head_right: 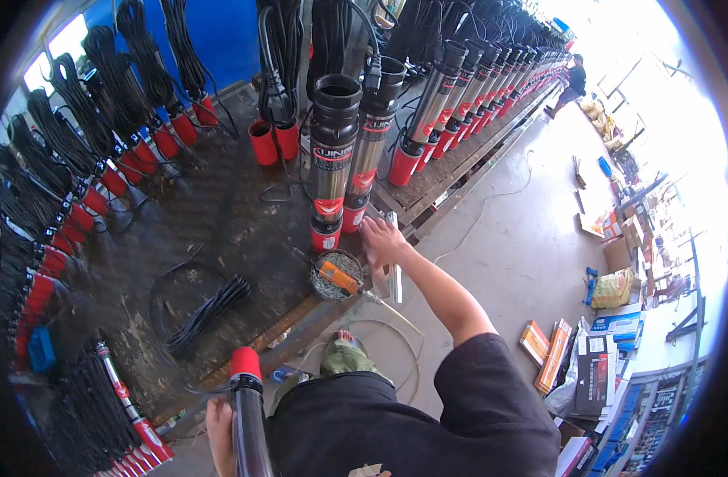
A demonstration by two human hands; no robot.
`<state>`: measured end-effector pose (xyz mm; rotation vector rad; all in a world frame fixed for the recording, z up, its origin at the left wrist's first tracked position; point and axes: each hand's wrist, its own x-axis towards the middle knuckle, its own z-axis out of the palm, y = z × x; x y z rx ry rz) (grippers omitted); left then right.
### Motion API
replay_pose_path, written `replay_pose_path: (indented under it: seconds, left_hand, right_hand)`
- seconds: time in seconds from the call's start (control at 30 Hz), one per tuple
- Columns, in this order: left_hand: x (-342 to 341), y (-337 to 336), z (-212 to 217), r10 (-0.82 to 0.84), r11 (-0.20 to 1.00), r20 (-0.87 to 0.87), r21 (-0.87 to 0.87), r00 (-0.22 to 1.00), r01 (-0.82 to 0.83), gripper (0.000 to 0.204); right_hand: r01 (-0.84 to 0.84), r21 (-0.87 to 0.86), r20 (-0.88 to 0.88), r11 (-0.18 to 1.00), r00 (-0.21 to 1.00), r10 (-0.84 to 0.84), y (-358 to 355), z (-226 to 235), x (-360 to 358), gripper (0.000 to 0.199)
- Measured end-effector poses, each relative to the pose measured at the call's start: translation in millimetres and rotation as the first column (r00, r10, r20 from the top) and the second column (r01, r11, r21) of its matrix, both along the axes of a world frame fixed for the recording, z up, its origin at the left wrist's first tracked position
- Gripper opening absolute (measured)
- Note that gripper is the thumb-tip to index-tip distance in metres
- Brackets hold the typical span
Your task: The person assembles water pumps by attaching components to long metal cylinders and securing them with a pneumatic tool before organizing the units on a workbench.
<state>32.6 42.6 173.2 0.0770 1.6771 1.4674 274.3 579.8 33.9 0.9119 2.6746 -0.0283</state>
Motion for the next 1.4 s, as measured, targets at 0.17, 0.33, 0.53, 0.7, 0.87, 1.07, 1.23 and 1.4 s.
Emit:
replay_pose_path:
  seconds: [0.17, 0.33, 0.53, 0.7, 0.87, 1.07, 1.23, 1.4]
  left_hand:
    - [-43.3, 26.5, -66.7, -0.219, 0.975, -0.375, -0.045, 0.901, 0.218, 0.015]
    - [-46.4, 31.8, -55.1, -0.275, 0.961, -0.206, -0.099, 0.939, 0.259, 0.03]
    - [-41.4, 43.8, -48.6, -0.314, 0.949, -0.234, -0.075, 0.92, 0.305, 0.031]
    - [-35.7, 34.1, -42.3, -0.295, 0.955, -0.35, -0.094, 0.889, 0.28, 0.024]
    - [-39.9, 40.3, -41.8, -0.186, 0.983, -0.028, -0.014, 0.982, 0.185, 0.03]
    - [-44.6, 44.9, -33.5, -0.304, 0.952, -0.099, -0.078, 0.948, 0.297, 0.03]
    - [-45.9, 35.8, -33.3, -0.32, 0.947, -0.1, -0.043, 0.942, 0.317, 0.013]
    - [-46.1, 42.1, -31.0, -0.286, 0.958, -0.251, -0.108, 0.925, 0.267, 0.01]
  right_hand:
    - [-0.07, 0.019, 0.086, 0.997, 0.994, 0.068, 21.1, -14.5, -6.3, 0.137]
    - [-0.063, 0.059, -0.096, 0.996, 0.993, 0.068, 26.8, -11.5, 0.1, 0.127]
    - [-0.009, -0.045, 0.026, 0.999, 1.0, 0.01, 29.0, -21.0, 7.7, 0.134]
    - [-0.046, -0.041, -0.037, 0.998, 0.998, 0.045, 13.0, 0.9, -7.8, 0.129]
    - [-0.042, -0.006, -0.114, 0.999, 0.993, 0.041, 16.1, -11.2, 2.2, 0.127]
    - [-0.055, -0.035, -0.124, 0.998, 0.991, 0.05, 18.7, -3.3, -3.9, 0.122]
    - [-0.029, 0.026, -0.195, 0.999, 0.98, 0.034, 12.5, -4.0, 1.7, 0.113]
    - [0.073, 0.036, -0.33, 0.997, 0.942, -0.057, 22.3, 4.8, 10.0, 0.082]
